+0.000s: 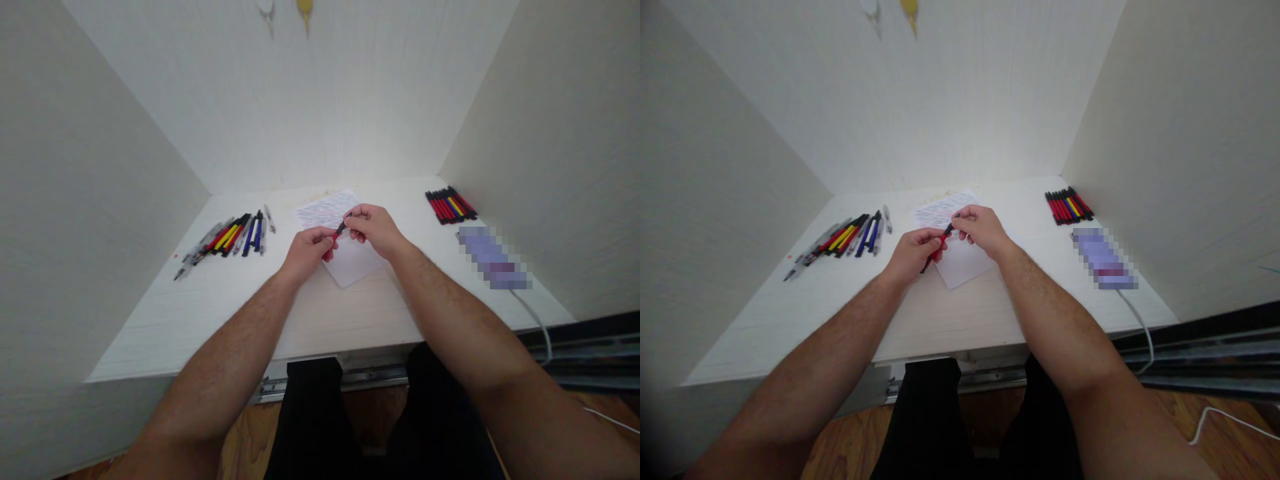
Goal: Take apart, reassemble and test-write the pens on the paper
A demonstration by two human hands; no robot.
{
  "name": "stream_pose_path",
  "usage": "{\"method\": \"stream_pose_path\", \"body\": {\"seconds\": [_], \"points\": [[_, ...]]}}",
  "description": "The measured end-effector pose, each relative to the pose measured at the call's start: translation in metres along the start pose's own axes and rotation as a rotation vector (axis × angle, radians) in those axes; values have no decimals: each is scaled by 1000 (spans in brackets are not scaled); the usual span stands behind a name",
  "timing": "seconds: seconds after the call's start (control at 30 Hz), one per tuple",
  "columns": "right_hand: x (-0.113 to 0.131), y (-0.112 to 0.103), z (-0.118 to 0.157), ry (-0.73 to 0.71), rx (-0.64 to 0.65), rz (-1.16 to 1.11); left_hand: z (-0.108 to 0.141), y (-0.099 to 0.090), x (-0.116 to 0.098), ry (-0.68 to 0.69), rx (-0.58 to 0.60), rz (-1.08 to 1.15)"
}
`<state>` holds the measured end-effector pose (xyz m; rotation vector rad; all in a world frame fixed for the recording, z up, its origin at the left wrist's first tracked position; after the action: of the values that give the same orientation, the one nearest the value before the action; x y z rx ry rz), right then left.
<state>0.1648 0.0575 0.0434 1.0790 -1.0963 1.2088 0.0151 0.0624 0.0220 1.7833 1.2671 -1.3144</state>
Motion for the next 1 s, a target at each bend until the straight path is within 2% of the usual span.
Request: {"method": "stream_pose_path", "body": {"seconds": [0.23, 0.5, 0.7, 0.9, 1.0], "points": [[-4, -1, 0, 8, -49, 74, 2, 3, -2, -1, 17, -12], [-3, -2, 0, 4, 6, -64, 3, 3, -5, -18, 5, 1], [-5, -7, 1, 7, -100, 32, 4, 5, -1, -35, 7, 26], [-5, -3, 0, 14, -13, -98, 5, 4, -1, -52, -20, 21], [-6, -7, -2, 18, -59, -72, 5, 5, -2, -58, -17, 21]]}}
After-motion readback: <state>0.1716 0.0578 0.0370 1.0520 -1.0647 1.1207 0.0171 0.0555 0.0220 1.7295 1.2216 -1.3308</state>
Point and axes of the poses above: each hand's wrist, its own z-axis away from the middle knuckle, its own y-axis out of the palm, x = y × z, the point moved 8 cm from there along -z, towards the middle knuckle, and after that the axes turned 15 degrees about y, right-handed, at the moved point
